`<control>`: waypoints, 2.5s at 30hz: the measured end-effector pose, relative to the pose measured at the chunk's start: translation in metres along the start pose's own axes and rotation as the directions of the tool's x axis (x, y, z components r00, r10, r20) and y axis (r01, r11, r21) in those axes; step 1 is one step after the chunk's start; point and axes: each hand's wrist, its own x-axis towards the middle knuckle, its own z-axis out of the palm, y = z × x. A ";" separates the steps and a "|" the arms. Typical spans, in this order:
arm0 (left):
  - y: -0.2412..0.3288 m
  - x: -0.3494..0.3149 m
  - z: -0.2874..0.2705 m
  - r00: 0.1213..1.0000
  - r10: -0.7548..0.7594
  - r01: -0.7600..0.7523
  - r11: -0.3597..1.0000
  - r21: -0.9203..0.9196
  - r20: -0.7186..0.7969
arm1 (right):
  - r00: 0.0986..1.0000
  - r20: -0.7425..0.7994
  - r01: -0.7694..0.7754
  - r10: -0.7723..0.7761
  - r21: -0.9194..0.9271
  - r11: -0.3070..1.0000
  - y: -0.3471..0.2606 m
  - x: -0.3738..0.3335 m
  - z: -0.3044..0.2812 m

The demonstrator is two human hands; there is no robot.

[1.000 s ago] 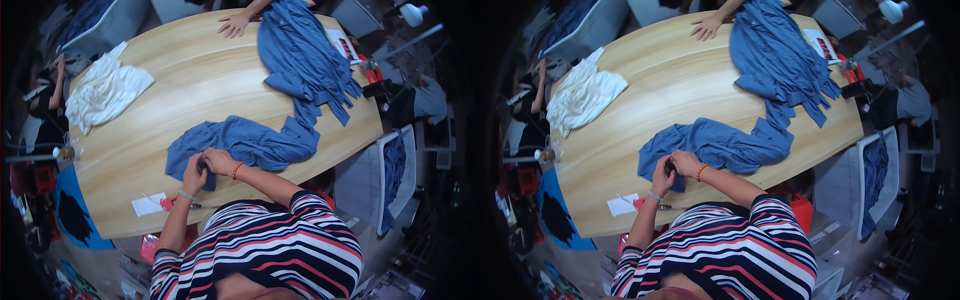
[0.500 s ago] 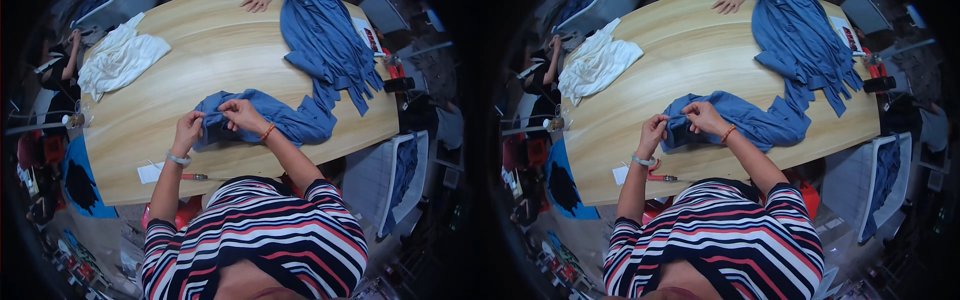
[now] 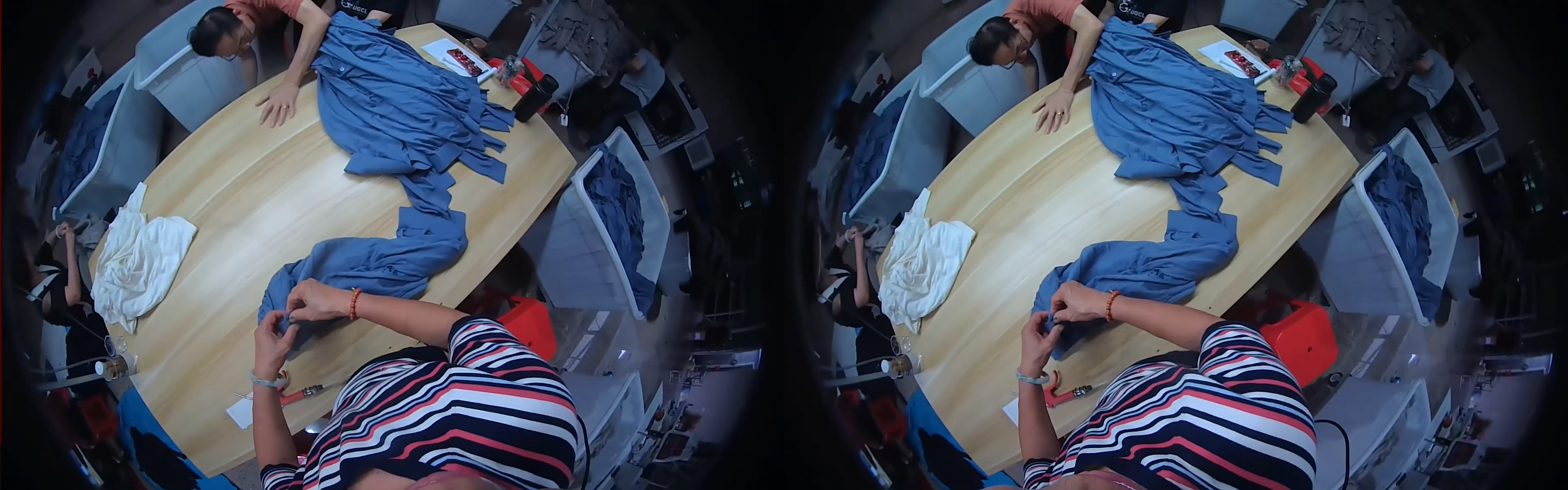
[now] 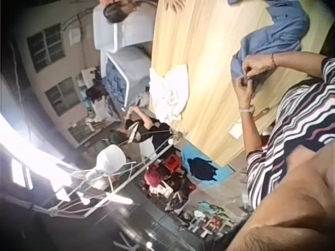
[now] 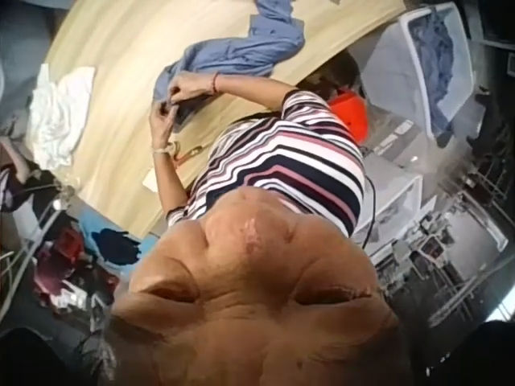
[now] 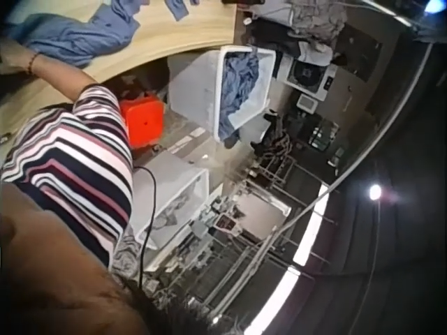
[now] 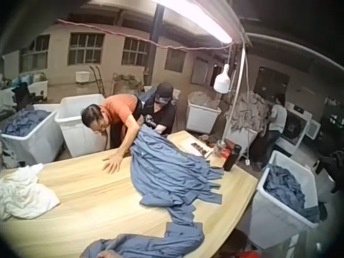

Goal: Trimming loose threads and inspecting blue garments on a factory work table.

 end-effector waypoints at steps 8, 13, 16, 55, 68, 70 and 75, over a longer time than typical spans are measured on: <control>-0.012 0.014 0.019 0.946 0.307 -0.213 0.833 0.511 -0.106 | 0.982 -0.109 0.144 -0.155 -0.104 0.984 0.020 -0.007 0.016; 0.003 -0.001 0.028 0.889 0.390 -0.235 0.840 0.490 -0.242 | 0.988 0.070 -0.154 0.139 0.301 0.941 -0.004 -0.008 0.010; 0.020 -0.020 0.050 0.690 0.539 -0.332 0.829 0.450 -0.483 | 0.977 0.026 -0.209 0.212 0.328 0.921 -0.018 -0.006 -0.002; 0.017 -0.037 0.015 0.996 -0.052 0.018 0.911 -0.412 -0.071 | 0.916 -0.385 0.040 0.113 0.368 0.929 -0.012 0.015 0.002; 0.023 -0.022 0.038 0.988 -0.117 0.036 0.809 -0.586 -0.101 | 0.960 -0.211 -0.078 0.187 0.439 0.895 -0.021 0.007 -0.021; 0.025 -0.024 0.034 0.983 -0.140 0.025 0.746 -0.666 -0.120 | 0.963 -0.194 -0.084 0.185 0.437 0.895 -0.021 0.006 -0.018; 0.035 -0.023 0.033 0.983 -0.161 0.036 0.660 -0.751 -0.094 | 0.969 -0.198 -0.099 0.148 0.241 0.966 -0.022 0.000 -0.017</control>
